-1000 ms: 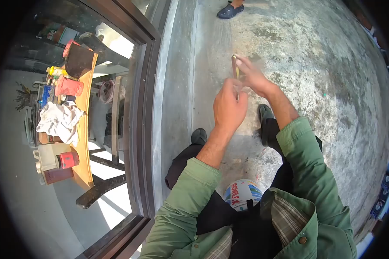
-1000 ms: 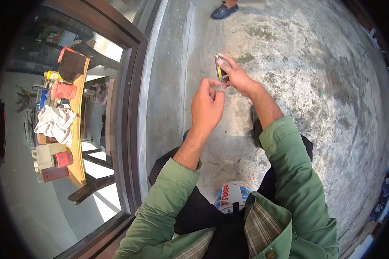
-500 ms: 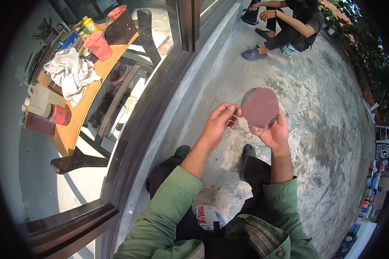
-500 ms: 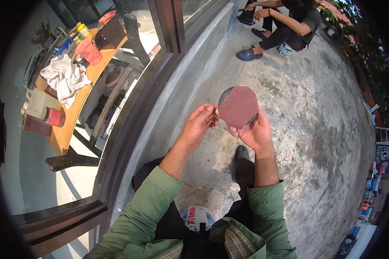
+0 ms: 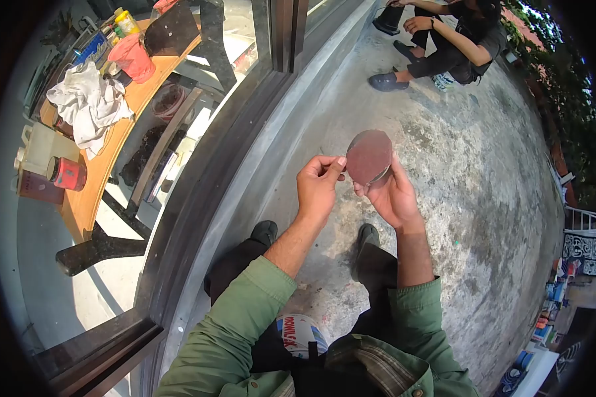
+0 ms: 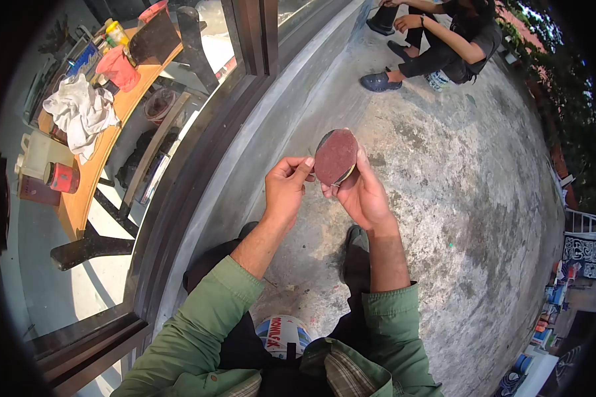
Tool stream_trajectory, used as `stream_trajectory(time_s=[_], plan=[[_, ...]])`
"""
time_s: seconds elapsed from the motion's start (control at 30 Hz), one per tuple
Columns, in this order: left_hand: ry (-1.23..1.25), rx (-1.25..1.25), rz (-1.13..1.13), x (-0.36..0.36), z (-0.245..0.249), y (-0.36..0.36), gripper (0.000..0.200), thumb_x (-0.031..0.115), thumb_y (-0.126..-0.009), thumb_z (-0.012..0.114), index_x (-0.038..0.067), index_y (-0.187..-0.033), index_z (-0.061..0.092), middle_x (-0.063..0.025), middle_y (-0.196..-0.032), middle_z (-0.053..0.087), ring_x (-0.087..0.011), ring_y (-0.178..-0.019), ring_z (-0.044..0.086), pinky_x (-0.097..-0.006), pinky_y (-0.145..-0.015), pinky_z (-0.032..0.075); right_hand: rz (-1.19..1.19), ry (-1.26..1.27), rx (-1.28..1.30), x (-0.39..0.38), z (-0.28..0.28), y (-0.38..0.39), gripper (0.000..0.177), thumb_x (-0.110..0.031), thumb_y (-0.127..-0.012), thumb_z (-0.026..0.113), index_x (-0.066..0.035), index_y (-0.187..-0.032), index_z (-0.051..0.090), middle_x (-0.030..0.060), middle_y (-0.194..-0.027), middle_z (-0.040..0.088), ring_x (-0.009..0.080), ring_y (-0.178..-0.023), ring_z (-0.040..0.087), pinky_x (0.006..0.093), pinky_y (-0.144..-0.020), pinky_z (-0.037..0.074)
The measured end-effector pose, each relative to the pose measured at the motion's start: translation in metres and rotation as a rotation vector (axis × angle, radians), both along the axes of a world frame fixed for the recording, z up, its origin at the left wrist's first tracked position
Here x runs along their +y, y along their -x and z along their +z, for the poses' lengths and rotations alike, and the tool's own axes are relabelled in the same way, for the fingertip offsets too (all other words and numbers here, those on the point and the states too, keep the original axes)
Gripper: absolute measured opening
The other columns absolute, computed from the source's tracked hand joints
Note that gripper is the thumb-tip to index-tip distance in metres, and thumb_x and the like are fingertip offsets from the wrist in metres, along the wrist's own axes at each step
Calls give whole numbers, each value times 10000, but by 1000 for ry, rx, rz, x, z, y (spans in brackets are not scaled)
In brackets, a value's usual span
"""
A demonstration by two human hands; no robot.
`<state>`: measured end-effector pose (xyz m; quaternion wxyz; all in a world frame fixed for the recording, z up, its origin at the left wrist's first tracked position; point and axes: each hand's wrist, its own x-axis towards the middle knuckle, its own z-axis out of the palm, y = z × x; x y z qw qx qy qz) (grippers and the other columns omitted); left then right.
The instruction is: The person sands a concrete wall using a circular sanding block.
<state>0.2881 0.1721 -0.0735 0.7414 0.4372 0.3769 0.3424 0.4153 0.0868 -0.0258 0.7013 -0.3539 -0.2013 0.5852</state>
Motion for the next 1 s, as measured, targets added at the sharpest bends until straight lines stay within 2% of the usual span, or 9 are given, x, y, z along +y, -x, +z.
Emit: stream_trajectory(time_s=[0.27, 0.33, 0.37, 0.43, 0.47, 0.57, 0.7, 0.87, 1.0], plan=[[-5, 73, 102, -3, -8, 2, 235, 291, -1007, 643, 77, -911, 617, 6, -796, 607, -87, -731, 557, -247, -620, 411, -111, 47, -178, -7, -3, -1, 540, -407, -1093, 409, -148, -1557, 316, 99, -1260, 573, 199, -940, 602, 337, -755, 507], [-35, 88, 98, 1, -13, 3, 231, 291, -1011, 629, 81, -916, 610, 5, -795, 604, -87, -725, 551, -247, -619, 407, -58, 286, -863, -11, -6, -2, 529, -375, -1072, 483, -174, -1547, 363, 161, -1282, 556, 280, -995, 618, 385, -838, 521], [-58, 103, 107, 2, -15, 4, 227, 291, -1015, 615, 85, -921, 602, 5, -794, 601, -86, -718, 545, -247, -618, 404, -76, 286, -857, -15, -15, -5, 529, -375, -1072, 483, -174, -1547, 363, 161, -1282, 556, 280, -995, 618, 385, -838, 521], [-107, 120, 77, 3, -15, 4, 192, 273, -1009, 615, 87, -965, 600, -2, -854, 615, -87, -759, 555, -250, -632, 411, -10, 303, -1504, -19, -30, -5, 514, -358, -1045, 539, -219, -1523, 411, 242, -1253, 542, 401, -1066, 610, 447, -930, 505], [-150, 144, 37, 4, -18, 4, 196, 274, -1005, 619, 79, -998, 602, -10, -900, 622, -90, -791, 558, -255, -653, 425, 116, 403, -1437, -24, -36, -7, 532, -384, -1022, 563, -253, -1516, 416, 299, -1212, 528, 489, -1115, 580, 498, -977, 479], [-250, 207, -69, 2, -28, 1, 232, 257, -993, 629, 36, -1060, 607, -56, -988, 645, -132, -890, 585, -296, -760, 474, 318, 524, -1392, -25, -25, -2, 532, -412, -1016, 563, -270, -1509, 421, 298, -1190, 531, 486, -1120, 587, 491, -968, 487], [-431, 331, -173, -2, -17, 1, 318, 269, -980, 636, -6, -1139, 611, -121, -1075, 666, -203, -1020, 614, -366, -903, 496, 499, 562, -1418, -24, -24, 1, 548, -408, -1014, 553, -192, -1499, 418, 319, -1197, 539, 481, -1109, 600, 506, -972, 487], [-519, 421, -269, -3, -35, 4, 413, 345, -990, 609, -5, -1210, 614, -185, -1188, 637, -287, -1157, 577, -420, -973, 468, 521, 539, -1421, -24, -32, 1, 579, -410, -999, 569, -106, -1476, 446, 355, -1188, 576, 463, -1139, 593, 502, -984, 483], [-553, 470, -303, -7, -32, 8, 410, 346, -997, 599, 1, -1219, 615, -192, -1225, 628, -320, -1185, 566, -438, -1012, 441, 548, 488, -1462, -24, -37, 4, 556, -402, -992, 566, -70, -1432, 491, 301, -1176, 637, 437, -1158, 586, 495, -980, 487]])
